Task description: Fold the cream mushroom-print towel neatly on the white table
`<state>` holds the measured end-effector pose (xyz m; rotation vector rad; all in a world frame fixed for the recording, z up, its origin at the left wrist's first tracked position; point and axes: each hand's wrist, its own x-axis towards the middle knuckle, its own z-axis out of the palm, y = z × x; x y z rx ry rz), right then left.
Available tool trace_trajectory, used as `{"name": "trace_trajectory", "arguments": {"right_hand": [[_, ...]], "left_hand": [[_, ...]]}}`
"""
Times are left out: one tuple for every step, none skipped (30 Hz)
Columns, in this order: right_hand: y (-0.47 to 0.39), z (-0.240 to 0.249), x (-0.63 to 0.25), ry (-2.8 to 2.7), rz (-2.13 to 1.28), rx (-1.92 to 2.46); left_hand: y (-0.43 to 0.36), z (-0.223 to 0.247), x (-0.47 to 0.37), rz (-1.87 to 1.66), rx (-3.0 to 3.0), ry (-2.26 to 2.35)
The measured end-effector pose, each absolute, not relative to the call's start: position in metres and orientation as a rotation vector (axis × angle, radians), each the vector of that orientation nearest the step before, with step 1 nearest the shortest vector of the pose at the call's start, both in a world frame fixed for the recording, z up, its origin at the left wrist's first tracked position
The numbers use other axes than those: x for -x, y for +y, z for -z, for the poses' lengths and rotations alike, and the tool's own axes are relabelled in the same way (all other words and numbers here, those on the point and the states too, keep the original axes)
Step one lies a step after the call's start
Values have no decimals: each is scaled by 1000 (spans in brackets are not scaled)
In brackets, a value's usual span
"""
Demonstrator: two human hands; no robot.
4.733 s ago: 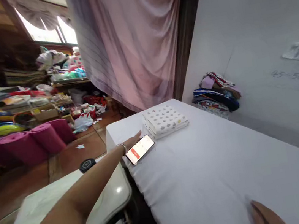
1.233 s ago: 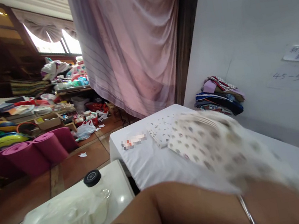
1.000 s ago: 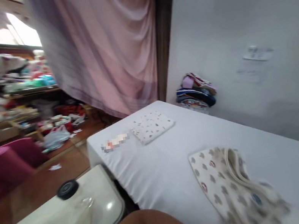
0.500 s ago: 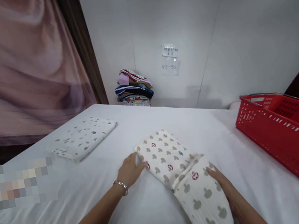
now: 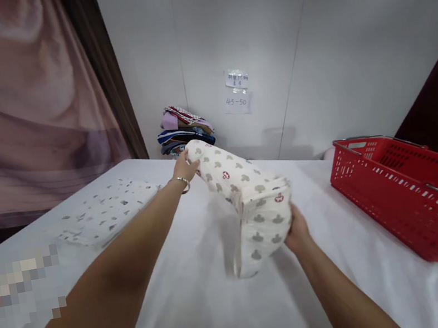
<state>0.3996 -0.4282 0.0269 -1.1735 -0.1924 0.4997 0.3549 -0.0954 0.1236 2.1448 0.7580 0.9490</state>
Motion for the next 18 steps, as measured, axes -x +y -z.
{"name": "trace_trajectory", "arguments": {"right_hand": [[-426,-17,-398,-179,-561,1231],[-427,-6,-397,-169,-610,1295],[-430,4,-396,-141,-599,1350],[-436,14,-396,-120,-541,1405],[-442,21,-397,-107,-461,1466],[-449,26,-398,-104,-387,1518],[-454,29,-400,-118,-340,1560],[-457,29,-401,-145,-327,1589],[-457,28,-402,-175,-347,1600],[-454,25,-402,-199,-378,1597],[-449,22,-401,-217,-409,1590],[-442,19,-399,-228,-436,1585],[-433,16,-397,-231,-459,1586],[-425,13,-396,-226,-481,1587],[-418,11,-395,-215,-505,1583],[-413,9,-394,-209,-536,1563],[-410,7,-393,-206,-573,1521],[-410,5,-393,-207,-616,1461]], "left_hand": [[-92,-129,-355,-894,-2188,789],[-91,-128,-353,-846,-2232,811],[-93,-121,-347,-809,-2273,815],[-98,-109,-340,-782,-2311,792],[-107,-93,-331,-723,-2341,753],[-117,-75,-322,-640,-2363,725],[-130,-57,-313,-539,-2372,706],[-144,-39,-305,-417,-2357,711],[-158,-24,-299,-313,-2336,713],[-171,-12,-295,-240,-2309,705],[-183,-4,-292,-180,-2280,703],[-193,0,-291,-142,-2266,700],[-202,0,-291,-113,-2271,705],[-209,-3,-293,-97,-2291,714],[-217,-8,-295,-102,-2321,715],[-227,-15,-296,-135,-2352,701],[-238,-23,-297,-193,-2372,667],[-252,-30,-297,-262,-2380,600]]}}
